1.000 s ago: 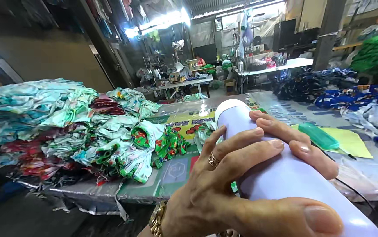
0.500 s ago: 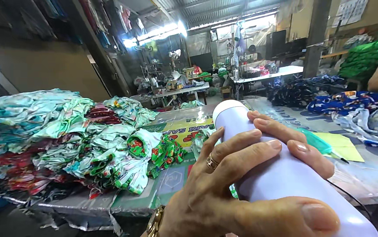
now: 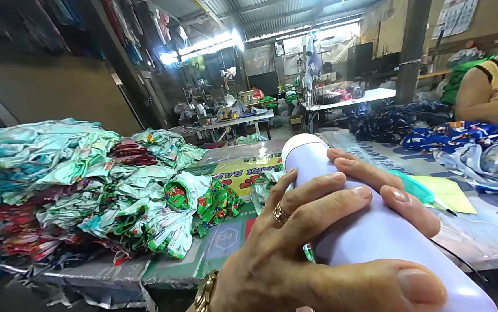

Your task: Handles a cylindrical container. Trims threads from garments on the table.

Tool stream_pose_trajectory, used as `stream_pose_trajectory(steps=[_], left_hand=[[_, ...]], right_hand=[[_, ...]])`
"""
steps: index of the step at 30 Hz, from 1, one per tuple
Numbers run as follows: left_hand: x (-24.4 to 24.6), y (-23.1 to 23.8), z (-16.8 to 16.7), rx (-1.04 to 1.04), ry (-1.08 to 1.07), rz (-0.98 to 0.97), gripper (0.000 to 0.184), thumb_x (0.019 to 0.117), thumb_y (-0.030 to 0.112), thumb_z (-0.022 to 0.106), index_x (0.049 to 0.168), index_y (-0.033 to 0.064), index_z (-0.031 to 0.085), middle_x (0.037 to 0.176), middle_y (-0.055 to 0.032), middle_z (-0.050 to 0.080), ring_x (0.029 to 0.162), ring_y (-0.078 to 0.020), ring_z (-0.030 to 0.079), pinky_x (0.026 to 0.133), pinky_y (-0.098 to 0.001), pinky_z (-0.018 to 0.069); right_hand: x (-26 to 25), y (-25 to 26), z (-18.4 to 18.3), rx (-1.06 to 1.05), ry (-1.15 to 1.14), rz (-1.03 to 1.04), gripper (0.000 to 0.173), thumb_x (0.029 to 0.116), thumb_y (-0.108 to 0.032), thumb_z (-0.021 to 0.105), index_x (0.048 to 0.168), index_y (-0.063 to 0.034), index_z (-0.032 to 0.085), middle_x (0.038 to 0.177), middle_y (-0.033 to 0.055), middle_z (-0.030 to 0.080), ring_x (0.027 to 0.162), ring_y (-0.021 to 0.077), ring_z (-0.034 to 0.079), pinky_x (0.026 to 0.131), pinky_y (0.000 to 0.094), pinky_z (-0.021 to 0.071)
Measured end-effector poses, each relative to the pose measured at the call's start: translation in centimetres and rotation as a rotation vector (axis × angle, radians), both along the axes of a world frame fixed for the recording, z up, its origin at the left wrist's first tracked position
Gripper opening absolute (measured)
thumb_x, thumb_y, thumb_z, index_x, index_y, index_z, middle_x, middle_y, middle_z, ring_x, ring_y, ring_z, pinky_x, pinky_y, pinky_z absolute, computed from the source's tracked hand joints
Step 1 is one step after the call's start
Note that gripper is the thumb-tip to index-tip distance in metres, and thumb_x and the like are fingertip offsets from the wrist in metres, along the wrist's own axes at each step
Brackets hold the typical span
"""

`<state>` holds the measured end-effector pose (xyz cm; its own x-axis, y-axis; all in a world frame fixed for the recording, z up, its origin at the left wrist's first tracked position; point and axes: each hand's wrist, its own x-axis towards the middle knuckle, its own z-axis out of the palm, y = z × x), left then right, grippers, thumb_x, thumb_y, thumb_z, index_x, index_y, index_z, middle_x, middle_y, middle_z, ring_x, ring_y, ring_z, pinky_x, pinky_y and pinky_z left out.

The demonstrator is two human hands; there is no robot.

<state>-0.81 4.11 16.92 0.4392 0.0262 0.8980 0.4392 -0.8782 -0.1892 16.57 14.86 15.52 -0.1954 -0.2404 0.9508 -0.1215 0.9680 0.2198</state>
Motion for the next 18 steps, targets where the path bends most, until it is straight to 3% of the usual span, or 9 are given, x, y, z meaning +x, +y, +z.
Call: stream_pose_trajectory(steps=[2, 8, 12, 15, 18], left_hand=[[0.2, 0.4, -0.6, 0.026, -0.062, -0.001, 0.033, 0.1097, 0.028, 0.044, 0.140, 0.0332, 0.055, 0.142, 0.0001, 0.061, 0.137, -0.0239, 0.054, 0.117, -0.0486, 0.0390], [-0.1, -0.2, 0.6, -0.027, 0.044, -0.017, 0.035, 0.1085, 0.033, 0.047, 0.142, 0.0341, 0.057, 0.150, 0.0000, 0.054, 0.145, -0.0265, 0.045, 0.121, -0.0541, 0.0339], [0.0, 0.9, -0.9, 0.043, -0.084, -0.017, 0.032, 0.1088, 0.027, 0.047, 0.139, 0.0314, 0.056, 0.140, -0.0013, 0.063, 0.135, -0.0244, 0.056, 0.116, -0.0481, 0.0409], [-0.2, 1.1, -1.4, 0.040, -0.092, -0.012, 0.034, 0.1087, 0.026, 0.047, 0.142, 0.0314, 0.055, 0.141, -0.0021, 0.062, 0.135, -0.0254, 0.056, 0.116, -0.0486, 0.0409], [-0.5, 1.3, -1.9, 0.034, -0.110, -0.021, 0.034, 0.1081, 0.026, 0.049, 0.141, 0.0306, 0.055, 0.141, -0.0028, 0.062, 0.135, -0.0258, 0.056, 0.116, -0.0477, 0.0416]], right_hand=[[0.1, -0.9, 0.9, -0.032, 0.000, -0.003, 0.024, 0.1091, -0.018, 0.043, 0.130, -0.0139, 0.054, 0.142, 0.0113, 0.059, 0.139, 0.0285, 0.053, 0.114, 0.0507, 0.0444], [0.1, -1.0, 0.9, -0.043, 0.009, -0.008, 0.025, 0.1076, -0.018, 0.046, 0.130, -0.0134, 0.056, 0.141, 0.0115, 0.060, 0.139, 0.0269, 0.053, 0.115, 0.0487, 0.0432], [-0.2, -0.6, 0.7, -0.025, 0.027, 0.010, 0.024, 0.1085, -0.018, 0.045, 0.130, -0.0139, 0.054, 0.141, 0.0111, 0.060, 0.140, 0.0284, 0.053, 0.115, 0.0509, 0.0442], [-0.3, -0.4, 0.2, -0.013, 0.056, -0.004, 0.027, 0.1095, -0.020, 0.045, 0.135, -0.0178, 0.050, 0.147, 0.0051, 0.056, 0.143, 0.0253, 0.050, 0.119, 0.0496, 0.0428], [0.0, -0.7, 0.8, -0.033, 0.003, 0.007, 0.025, 0.1085, -0.018, 0.045, 0.132, -0.0150, 0.052, 0.141, 0.0125, 0.059, 0.139, 0.0300, 0.053, 0.114, 0.0520, 0.0449]])
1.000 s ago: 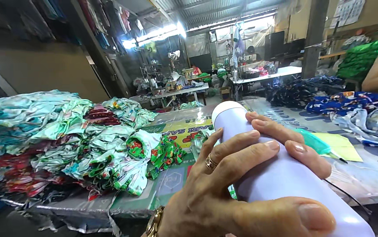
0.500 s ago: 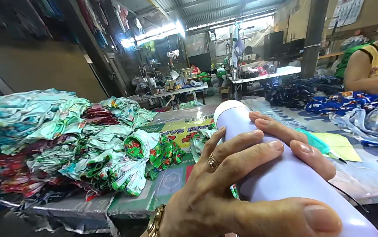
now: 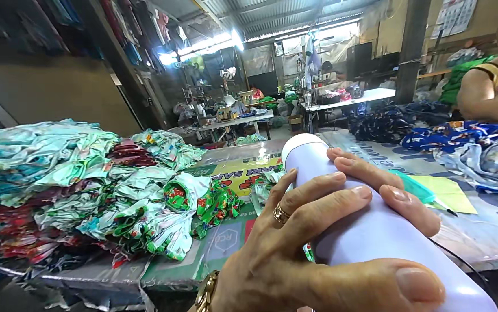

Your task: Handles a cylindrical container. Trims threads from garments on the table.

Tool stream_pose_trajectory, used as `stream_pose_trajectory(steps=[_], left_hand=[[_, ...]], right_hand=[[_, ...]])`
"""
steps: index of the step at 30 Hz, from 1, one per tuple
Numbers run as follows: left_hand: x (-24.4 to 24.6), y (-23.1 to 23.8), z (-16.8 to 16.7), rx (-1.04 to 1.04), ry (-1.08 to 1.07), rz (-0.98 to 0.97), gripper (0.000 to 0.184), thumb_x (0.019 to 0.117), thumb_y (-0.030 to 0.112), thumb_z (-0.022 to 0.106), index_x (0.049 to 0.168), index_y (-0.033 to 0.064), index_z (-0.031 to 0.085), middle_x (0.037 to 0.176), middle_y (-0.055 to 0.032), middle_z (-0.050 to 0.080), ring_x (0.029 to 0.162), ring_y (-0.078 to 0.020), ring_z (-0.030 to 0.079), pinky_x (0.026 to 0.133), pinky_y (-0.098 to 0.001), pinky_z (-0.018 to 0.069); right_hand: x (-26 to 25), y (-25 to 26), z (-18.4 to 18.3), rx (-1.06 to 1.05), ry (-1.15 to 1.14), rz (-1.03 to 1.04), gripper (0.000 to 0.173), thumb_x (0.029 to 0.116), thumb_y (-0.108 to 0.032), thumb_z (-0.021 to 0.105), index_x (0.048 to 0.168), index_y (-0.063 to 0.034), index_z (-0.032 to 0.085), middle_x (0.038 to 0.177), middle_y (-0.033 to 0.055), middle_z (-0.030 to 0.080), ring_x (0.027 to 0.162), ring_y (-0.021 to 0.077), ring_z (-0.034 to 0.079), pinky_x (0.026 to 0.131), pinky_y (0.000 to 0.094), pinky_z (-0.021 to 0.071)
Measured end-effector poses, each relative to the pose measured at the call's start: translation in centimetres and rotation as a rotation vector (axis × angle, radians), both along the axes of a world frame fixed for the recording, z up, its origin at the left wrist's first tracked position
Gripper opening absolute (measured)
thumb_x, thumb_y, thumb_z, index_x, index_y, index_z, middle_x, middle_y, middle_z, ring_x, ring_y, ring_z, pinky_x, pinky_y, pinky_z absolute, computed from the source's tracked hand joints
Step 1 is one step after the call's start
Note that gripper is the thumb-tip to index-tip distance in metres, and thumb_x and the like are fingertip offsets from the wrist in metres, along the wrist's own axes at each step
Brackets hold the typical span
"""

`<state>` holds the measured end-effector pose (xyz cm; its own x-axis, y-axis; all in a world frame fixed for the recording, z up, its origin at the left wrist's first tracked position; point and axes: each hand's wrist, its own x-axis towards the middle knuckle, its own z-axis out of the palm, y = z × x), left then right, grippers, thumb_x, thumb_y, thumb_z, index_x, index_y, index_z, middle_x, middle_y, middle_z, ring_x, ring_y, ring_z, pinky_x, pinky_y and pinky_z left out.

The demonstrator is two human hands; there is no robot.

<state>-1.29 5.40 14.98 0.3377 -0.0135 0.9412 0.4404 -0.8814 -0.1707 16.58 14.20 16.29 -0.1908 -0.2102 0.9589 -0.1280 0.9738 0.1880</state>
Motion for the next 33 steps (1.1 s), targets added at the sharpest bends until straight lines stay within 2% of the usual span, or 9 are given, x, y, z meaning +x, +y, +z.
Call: stream_pose_trajectory(steps=[2, 4, 8, 10, 13, 19, 26, 30, 33], left_hand=[[0.1, -0.2, 0.3, -0.004, 0.016, 0.008, 0.034, 0.1085, 0.028, 0.048, 0.141, 0.0316, 0.055, 0.142, -0.0019, 0.062, 0.135, -0.0257, 0.055, 0.115, -0.0489, 0.0417], [0.5, -1.0, 1.7, -0.038, 0.093, 0.010, 0.036, 0.1090, 0.031, 0.046, 0.143, 0.0338, 0.055, 0.145, -0.0010, 0.058, 0.140, -0.0265, 0.050, 0.119, -0.0525, 0.0376], [0.6, -0.1, 0.5, 0.021, 0.003, 0.007, 0.034, 0.1086, 0.027, 0.048, 0.141, 0.0322, 0.056, 0.140, -0.0014, 0.063, 0.134, -0.0255, 0.057, 0.115, -0.0481, 0.0422], [0.5, -0.1, 0.3, 0.013, 0.000, 0.002, 0.034, 0.1084, 0.026, 0.048, 0.141, 0.0315, 0.056, 0.140, -0.0018, 0.063, 0.134, -0.0256, 0.057, 0.116, -0.0486, 0.0417], [0.4, 0.0, 0.4, 0.012, 0.004, -0.007, 0.032, 0.1084, 0.025, 0.048, 0.139, 0.0305, 0.057, 0.139, -0.0024, 0.063, 0.134, -0.0256, 0.057, 0.115, -0.0479, 0.0420], [0.6, -1.2, 2.5, -0.043, 0.148, 0.001, 0.036, 0.1077, 0.033, 0.049, 0.143, 0.0340, 0.056, 0.148, -0.0013, 0.056, 0.143, -0.0286, 0.046, 0.121, -0.0565, 0.0341], [0.7, -1.2, 2.6, -0.040, 0.138, -0.002, 0.036, 0.1084, 0.033, 0.047, 0.143, 0.0327, 0.056, 0.147, -0.0019, 0.056, 0.143, -0.0282, 0.047, 0.121, -0.0565, 0.0342], [0.6, -1.3, 2.7, -0.051, 0.141, -0.012, 0.036, 0.1086, 0.033, 0.047, 0.143, 0.0328, 0.057, 0.148, -0.0013, 0.056, 0.143, -0.0276, 0.046, 0.121, -0.0558, 0.0338], [0.6, -1.3, 2.8, -0.053, 0.147, 0.003, 0.035, 0.1079, 0.033, 0.049, 0.142, 0.0340, 0.057, 0.148, -0.0008, 0.056, 0.143, -0.0278, 0.046, 0.121, -0.0555, 0.0343]], right_hand=[[0.1, -0.2, 0.0, -0.006, -0.009, -0.008, 0.026, 0.1082, -0.017, 0.045, 0.133, -0.0145, 0.053, 0.140, 0.0141, 0.060, 0.137, 0.0312, 0.055, 0.113, 0.0521, 0.0457], [0.2, -0.1, 0.0, -0.002, -0.016, -0.012, 0.025, 0.1089, -0.017, 0.044, 0.133, -0.0149, 0.052, 0.140, 0.0146, 0.059, 0.137, 0.0314, 0.055, 0.113, 0.0523, 0.0454], [0.0, 0.1, -0.4, 0.011, 0.020, -0.040, 0.022, 0.1100, -0.019, 0.043, 0.131, -0.0161, 0.050, 0.143, 0.0092, 0.058, 0.140, 0.0271, 0.052, 0.117, 0.0497, 0.0443], [0.1, 0.0, 0.0, 0.006, -0.002, -0.023, 0.024, 0.1083, -0.017, 0.044, 0.129, -0.0123, 0.054, 0.139, 0.0145, 0.060, 0.137, 0.0312, 0.055, 0.114, 0.0527, 0.0446], [0.3, -0.1, 0.2, 0.012, -0.006, -0.039, 0.024, 0.1080, -0.018, 0.045, 0.131, -0.0136, 0.053, 0.139, 0.0146, 0.060, 0.136, 0.0303, 0.056, 0.113, 0.0518, 0.0453], [0.2, 0.3, 0.1, 0.047, 0.016, -0.029, 0.025, 0.1092, -0.016, 0.045, 0.133, -0.0175, 0.048, 0.142, 0.0131, 0.057, 0.138, 0.0307, 0.054, 0.112, 0.0520, 0.0459], [0.2, 0.3, 0.0, 0.037, 0.011, -0.036, 0.026, 0.1095, -0.018, 0.044, 0.135, -0.0177, 0.047, 0.142, 0.0139, 0.057, 0.139, 0.0306, 0.053, 0.113, 0.0520, 0.0451], [0.3, -0.2, 0.5, 0.026, 0.009, -0.034, 0.026, 0.1085, -0.017, 0.045, 0.133, -0.0155, 0.051, 0.140, 0.0148, 0.059, 0.137, 0.0299, 0.055, 0.113, 0.0505, 0.0450], [0.2, 0.6, -0.3, 0.021, -0.012, -0.031, 0.026, 0.1092, -0.018, 0.044, 0.135, -0.0178, 0.050, 0.144, 0.0133, 0.056, 0.140, 0.0301, 0.052, 0.115, 0.0523, 0.0431]])
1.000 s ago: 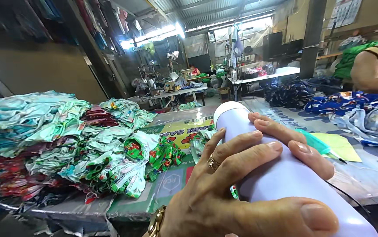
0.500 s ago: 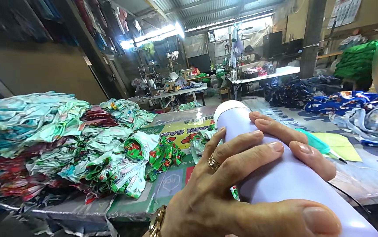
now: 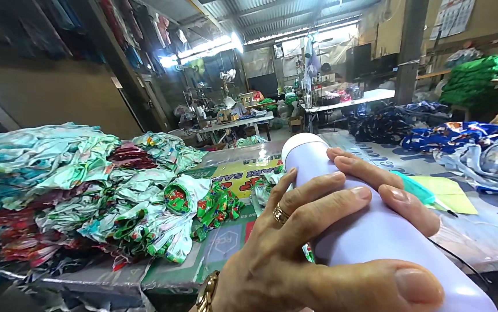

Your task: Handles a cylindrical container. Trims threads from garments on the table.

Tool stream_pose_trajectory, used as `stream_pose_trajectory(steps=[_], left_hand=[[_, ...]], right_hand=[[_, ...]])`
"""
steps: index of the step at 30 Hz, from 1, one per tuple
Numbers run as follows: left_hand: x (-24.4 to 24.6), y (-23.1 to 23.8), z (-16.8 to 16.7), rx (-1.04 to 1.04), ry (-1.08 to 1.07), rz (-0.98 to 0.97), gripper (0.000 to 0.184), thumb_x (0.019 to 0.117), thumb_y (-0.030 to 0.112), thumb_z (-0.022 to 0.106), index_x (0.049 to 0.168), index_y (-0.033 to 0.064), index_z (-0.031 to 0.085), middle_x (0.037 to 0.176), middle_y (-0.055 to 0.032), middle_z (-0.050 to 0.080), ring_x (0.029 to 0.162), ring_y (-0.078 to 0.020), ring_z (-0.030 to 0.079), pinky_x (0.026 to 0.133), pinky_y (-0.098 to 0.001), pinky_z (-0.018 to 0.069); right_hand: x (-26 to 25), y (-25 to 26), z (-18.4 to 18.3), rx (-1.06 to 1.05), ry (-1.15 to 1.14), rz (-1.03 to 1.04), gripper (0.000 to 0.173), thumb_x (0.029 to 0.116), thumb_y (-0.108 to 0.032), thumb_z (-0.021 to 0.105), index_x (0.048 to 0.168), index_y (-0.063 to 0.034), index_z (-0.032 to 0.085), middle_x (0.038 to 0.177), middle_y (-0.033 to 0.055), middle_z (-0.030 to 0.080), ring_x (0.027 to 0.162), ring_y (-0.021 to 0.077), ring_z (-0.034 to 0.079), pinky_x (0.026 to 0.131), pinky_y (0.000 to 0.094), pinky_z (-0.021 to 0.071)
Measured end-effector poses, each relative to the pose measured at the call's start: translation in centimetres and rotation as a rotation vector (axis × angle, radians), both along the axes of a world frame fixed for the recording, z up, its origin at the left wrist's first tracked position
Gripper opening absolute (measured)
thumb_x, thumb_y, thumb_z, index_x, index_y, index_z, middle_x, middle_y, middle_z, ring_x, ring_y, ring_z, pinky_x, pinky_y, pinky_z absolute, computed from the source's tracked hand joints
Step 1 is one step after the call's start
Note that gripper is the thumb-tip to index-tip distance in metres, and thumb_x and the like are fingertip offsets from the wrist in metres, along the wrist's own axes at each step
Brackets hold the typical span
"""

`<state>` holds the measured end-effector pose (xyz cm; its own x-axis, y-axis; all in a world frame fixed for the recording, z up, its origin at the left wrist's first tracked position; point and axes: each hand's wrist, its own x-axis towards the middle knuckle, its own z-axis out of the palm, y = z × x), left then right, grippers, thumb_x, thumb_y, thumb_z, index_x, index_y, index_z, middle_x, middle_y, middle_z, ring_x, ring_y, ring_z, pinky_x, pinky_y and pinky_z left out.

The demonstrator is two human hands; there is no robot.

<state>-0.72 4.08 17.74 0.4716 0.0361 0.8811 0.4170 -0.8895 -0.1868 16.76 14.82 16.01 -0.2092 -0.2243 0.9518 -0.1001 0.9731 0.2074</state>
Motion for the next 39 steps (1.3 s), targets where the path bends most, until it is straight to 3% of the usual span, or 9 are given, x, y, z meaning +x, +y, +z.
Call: stream_pose_trajectory(steps=[5, 8, 11, 13, 17, 21, 31, 35, 39], left_hand=[[0.1, -0.1, 0.2, -0.008, -0.004, -0.024, 0.040, 0.1034, 0.030, 0.059, 0.143, 0.0367, 0.057, 0.148, -0.0055, 0.056, 0.141, -0.0338, 0.048, 0.119, -0.0623, 0.0356], [0.0, 0.0, -0.1, 0.004, -0.015, -0.022, 0.039, 0.1050, 0.031, 0.056, 0.143, 0.0351, 0.057, 0.148, -0.0046, 0.056, 0.142, -0.0328, 0.047, 0.120, -0.0597, 0.0360], [-0.2, 1.2, -1.6, 0.074, -0.103, -0.024, 0.035, 0.1072, 0.029, 0.051, 0.141, 0.0319, 0.056, 0.141, -0.0036, 0.062, 0.135, -0.0275, 0.056, 0.116, -0.0488, 0.0417], [-0.3, 1.3, -1.3, 0.092, -0.064, -0.035, 0.038, 0.1068, 0.027, 0.052, 0.145, 0.0319, 0.054, 0.142, -0.0068, 0.061, 0.134, -0.0305, 0.056, 0.116, -0.0512, 0.0424], [-0.4, 0.6, -0.9, 0.039, -0.040, -0.002, 0.036, 0.1085, 0.033, 0.046, 0.143, 0.0322, 0.055, 0.146, -0.0025, 0.058, 0.141, -0.0268, 0.049, 0.120, -0.0526, 0.0369], [0.0, -0.1, 0.2, 0.018, -0.005, -0.005, 0.035, 0.1079, 0.032, 0.049, 0.141, 0.0322, 0.058, 0.147, -0.0020, 0.057, 0.143, -0.0285, 0.046, 0.121, -0.0566, 0.0345], [-0.1, -0.2, 0.1, 0.017, -0.002, 0.025, 0.034, 0.1087, 0.033, 0.046, 0.141, 0.0329, 0.057, 0.147, -0.0017, 0.057, 0.142, -0.0270, 0.048, 0.120, -0.0554, 0.0355], [-0.1, -0.3, 0.1, 0.008, -0.005, 0.006, 0.037, 0.1042, 0.031, 0.058, 0.141, 0.0361, 0.058, 0.147, -0.0059, 0.057, 0.140, -0.0328, 0.049, 0.118, -0.0604, 0.0376], [-0.1, -0.1, 0.0, 0.005, -0.017, -0.014, 0.039, 0.1033, 0.029, 0.060, 0.142, 0.0356, 0.058, 0.147, -0.0060, 0.057, 0.140, -0.0337, 0.049, 0.118, -0.0604, 0.0381]], right_hand=[[-1.5, 6.2, -6.5, 0.054, 0.040, 0.039, 0.043, 0.1060, -0.026, 0.051, 0.148, -0.0274, 0.045, 0.154, 0.0097, 0.050, 0.142, 0.0381, 0.048, 0.115, 0.0638, 0.0427], [-1.0, 3.3, -3.4, 0.032, 0.051, 0.051, 0.036, 0.1076, -0.021, 0.048, 0.143, -0.0226, 0.049, 0.147, 0.0128, 0.055, 0.140, 0.0359, 0.052, 0.115, 0.0599, 0.0443], [-0.7, 1.2, -0.9, 0.043, 0.049, 0.067, 0.029, 0.1107, -0.019, 0.043, 0.139, -0.0195, 0.047, 0.147, 0.0129, 0.054, 0.143, 0.0321, 0.049, 0.118, 0.0536, 0.0409], [-1.8, 3.4, -2.3, 0.146, 0.128, 0.138, 0.039, 0.1088, -0.021, 0.044, 0.148, -0.0205, 0.047, 0.150, 0.0148, 0.053, 0.142, 0.0363, 0.048, 0.118, 0.0579, 0.0416], [-0.1, -0.7, 0.7, -0.051, 0.012, 0.050, 0.021, 0.1093, -0.017, 0.045, 0.128, -0.0135, 0.054, 0.137, 0.0148, 0.061, 0.139, 0.0290, 0.053, 0.116, 0.0518, 0.0422], [-0.3, -0.7, 0.8, -0.013, 0.034, 0.044, 0.022, 0.1096, -0.017, 0.044, 0.130, -0.0151, 0.051, 0.137, 0.0151, 0.060, 0.138, 0.0295, 0.054, 0.114, 0.0511, 0.0434], [-0.4, -0.3, 0.3, -0.033, 0.020, 0.052, 0.022, 0.1106, -0.019, 0.043, 0.131, -0.0177, 0.051, 0.139, 0.0127, 0.060, 0.138, 0.0285, 0.054, 0.115, 0.0517, 0.0439], [-1.6, 4.8, -4.9, 0.068, 0.062, 0.072, 0.040, 0.1063, -0.024, 0.051, 0.146, -0.0242, 0.047, 0.147, 0.0118, 0.056, 0.139, 0.0362, 0.052, 0.114, 0.0611, 0.0440], [-1.5, 6.1, -6.7, 0.022, 0.014, 0.072, 0.043, 0.1041, -0.026, 0.056, 0.146, -0.0271, 0.047, 0.149, 0.0107, 0.054, 0.140, 0.0374, 0.050, 0.115, 0.0630, 0.0423]])
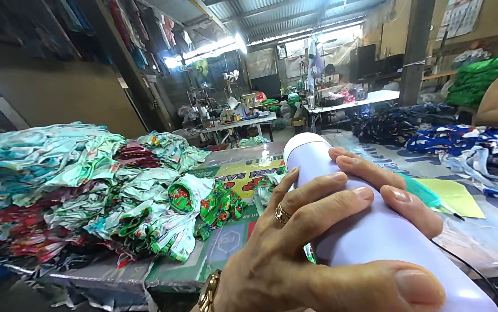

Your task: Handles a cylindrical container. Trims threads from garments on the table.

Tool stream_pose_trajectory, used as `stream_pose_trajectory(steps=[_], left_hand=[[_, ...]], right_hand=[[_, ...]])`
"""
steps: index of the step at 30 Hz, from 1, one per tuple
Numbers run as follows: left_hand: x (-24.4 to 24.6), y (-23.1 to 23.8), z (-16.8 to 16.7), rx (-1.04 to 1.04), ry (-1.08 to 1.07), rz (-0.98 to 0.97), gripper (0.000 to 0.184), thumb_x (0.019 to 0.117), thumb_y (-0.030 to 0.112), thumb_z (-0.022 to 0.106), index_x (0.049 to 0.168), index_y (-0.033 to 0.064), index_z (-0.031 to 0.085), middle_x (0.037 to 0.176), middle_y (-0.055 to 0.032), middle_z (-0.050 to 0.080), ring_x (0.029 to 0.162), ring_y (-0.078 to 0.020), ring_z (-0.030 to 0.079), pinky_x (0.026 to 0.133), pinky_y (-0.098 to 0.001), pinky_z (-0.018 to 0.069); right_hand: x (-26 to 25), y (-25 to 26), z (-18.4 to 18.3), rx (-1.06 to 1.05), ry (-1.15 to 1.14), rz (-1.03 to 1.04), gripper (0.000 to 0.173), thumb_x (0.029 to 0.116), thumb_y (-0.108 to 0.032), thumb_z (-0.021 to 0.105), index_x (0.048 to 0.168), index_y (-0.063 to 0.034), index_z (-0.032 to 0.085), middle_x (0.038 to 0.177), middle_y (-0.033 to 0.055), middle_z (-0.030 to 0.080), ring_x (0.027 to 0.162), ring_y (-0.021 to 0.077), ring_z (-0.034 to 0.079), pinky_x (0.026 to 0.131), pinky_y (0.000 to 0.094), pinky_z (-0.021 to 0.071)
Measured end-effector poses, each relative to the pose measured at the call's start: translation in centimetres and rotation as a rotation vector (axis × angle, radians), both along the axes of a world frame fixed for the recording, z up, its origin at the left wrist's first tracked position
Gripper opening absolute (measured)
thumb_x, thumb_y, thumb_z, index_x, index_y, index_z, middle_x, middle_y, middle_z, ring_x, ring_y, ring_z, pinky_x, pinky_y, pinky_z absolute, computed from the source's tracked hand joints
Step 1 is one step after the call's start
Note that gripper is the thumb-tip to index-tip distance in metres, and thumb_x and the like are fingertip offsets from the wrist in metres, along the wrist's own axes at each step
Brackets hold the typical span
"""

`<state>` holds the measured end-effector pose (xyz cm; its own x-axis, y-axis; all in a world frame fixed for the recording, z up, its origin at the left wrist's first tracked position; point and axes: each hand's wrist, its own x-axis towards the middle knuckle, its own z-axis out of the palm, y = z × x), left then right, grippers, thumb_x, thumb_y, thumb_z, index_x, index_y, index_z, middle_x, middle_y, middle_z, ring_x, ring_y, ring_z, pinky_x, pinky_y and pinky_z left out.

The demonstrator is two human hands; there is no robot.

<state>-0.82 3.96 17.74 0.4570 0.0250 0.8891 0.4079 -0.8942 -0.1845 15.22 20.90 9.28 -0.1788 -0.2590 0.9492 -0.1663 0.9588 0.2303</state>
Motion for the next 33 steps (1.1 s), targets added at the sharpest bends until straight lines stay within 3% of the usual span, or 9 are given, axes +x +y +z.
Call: stream_pose_trajectory(steps=[4, 6, 9, 16, 21, 25, 29, 31, 33], left_hand=[[0.0, 1.1, -0.9, 0.082, -0.058, -0.017, 0.039, 0.1052, 0.025, 0.057, 0.143, 0.0338, 0.055, 0.141, -0.0067, 0.062, 0.133, -0.0326, 0.057, 0.113, -0.0534, 0.0451], [0.0, 1.1, -1.0, 0.088, -0.061, -0.009, 0.039, 0.1056, 0.026, 0.056, 0.144, 0.0342, 0.055, 0.142, -0.0058, 0.062, 0.134, -0.0320, 0.056, 0.114, -0.0527, 0.0447], [0.1, 1.0, -0.5, 0.077, -0.045, -0.021, 0.040, 0.1060, 0.026, 0.055, 0.145, 0.0352, 0.054, 0.142, -0.0059, 0.061, 0.134, -0.0317, 0.056, 0.114, -0.0523, 0.0443], [0.1, 1.2, -0.8, 0.084, -0.070, -0.036, 0.040, 0.1050, 0.025, 0.057, 0.144, 0.0351, 0.055, 0.142, -0.0065, 0.062, 0.134, -0.0332, 0.056, 0.114, -0.0535, 0.0447], [0.0, 0.9, -0.8, 0.067, -0.054, -0.016, 0.038, 0.1071, 0.029, 0.052, 0.144, 0.0355, 0.054, 0.143, -0.0052, 0.061, 0.134, -0.0313, 0.056, 0.115, -0.0534, 0.0432], [0.0, 0.8, -0.8, 0.072, -0.057, -0.017, 0.037, 0.1066, 0.027, 0.054, 0.143, 0.0344, 0.056, 0.142, -0.0058, 0.061, 0.134, -0.0316, 0.056, 0.114, -0.0525, 0.0444], [-0.2, -0.1, 0.1, 0.010, 0.007, 0.017, 0.037, 0.1060, 0.031, 0.054, 0.142, 0.0353, 0.057, 0.147, -0.0040, 0.057, 0.142, -0.0313, 0.048, 0.119, -0.0584, 0.0366], [-0.2, -0.2, 0.3, -0.003, 0.016, 0.000, 0.038, 0.1045, 0.031, 0.057, 0.142, 0.0353, 0.058, 0.147, -0.0063, 0.057, 0.141, -0.0336, 0.048, 0.119, -0.0620, 0.0357], [-0.3, -0.1, 0.3, 0.002, 0.022, -0.001, 0.038, 0.1057, 0.031, 0.054, 0.143, 0.0349, 0.057, 0.148, -0.0049, 0.056, 0.142, -0.0322, 0.047, 0.120, -0.0596, 0.0355]], right_hand=[[0.1, -1.0, 1.0, -0.011, 0.011, -0.041, 0.042, 0.1039, -0.023, 0.056, 0.145, -0.0247, 0.049, 0.146, 0.0113, 0.057, 0.137, 0.0380, 0.053, 0.113, 0.0635, 0.0450], [1.2, -3.0, 2.3, -0.126, -0.099, -0.118, 0.038, 0.1053, -0.022, 0.055, 0.141, -0.0294, 0.045, 0.146, 0.0053, 0.056, 0.141, 0.0318, 0.051, 0.117, 0.0584, 0.0428], [0.0, -0.4, 0.8, 0.002, 0.010, -0.021, 0.042, 0.1044, -0.023, 0.055, 0.146, -0.0257, 0.048, 0.146, 0.0120, 0.056, 0.138, 0.0386, 0.053, 0.113, 0.0633, 0.0448], [-0.1, 0.1, 0.3, 0.019, 0.014, -0.023, 0.045, 0.1048, -0.024, 0.055, 0.149, -0.0276, 0.045, 0.149, 0.0112, 0.054, 0.139, 0.0383, 0.051, 0.114, 0.0634, 0.0439], [-0.1, -0.1, 0.3, 0.012, 0.008, -0.021, 0.044, 0.1055, -0.024, 0.053, 0.148, -0.0283, 0.046, 0.150, 0.0107, 0.053, 0.140, 0.0376, 0.050, 0.115, 0.0630, 0.0430], [-0.4, -0.1, 0.3, 0.024, 0.030, -0.023, 0.041, 0.1054, -0.024, 0.054, 0.146, -0.0253, 0.048, 0.149, 0.0119, 0.054, 0.139, 0.0377, 0.052, 0.114, 0.0624, 0.0445], [1.4, -3.4, 2.7, -0.185, -0.147, -0.079, 0.035, 0.1039, -0.019, 0.059, 0.137, -0.0284, 0.052, 0.146, 0.0067, 0.056, 0.142, 0.0314, 0.050, 0.117, 0.0574, 0.0403], [0.1, -1.7, 2.0, -0.046, 0.002, -0.004, 0.037, 0.1043, -0.021, 0.056, 0.141, -0.0250, 0.054, 0.143, 0.0133, 0.059, 0.136, 0.0382, 0.055, 0.113, 0.0623, 0.0451], [0.3, -2.7, 3.3, -0.020, 0.001, -0.008, 0.034, 0.1061, -0.020, 0.053, 0.140, -0.0224, 0.052, 0.143, 0.0138, 0.058, 0.137, 0.0366, 0.054, 0.113, 0.0600, 0.0453]])
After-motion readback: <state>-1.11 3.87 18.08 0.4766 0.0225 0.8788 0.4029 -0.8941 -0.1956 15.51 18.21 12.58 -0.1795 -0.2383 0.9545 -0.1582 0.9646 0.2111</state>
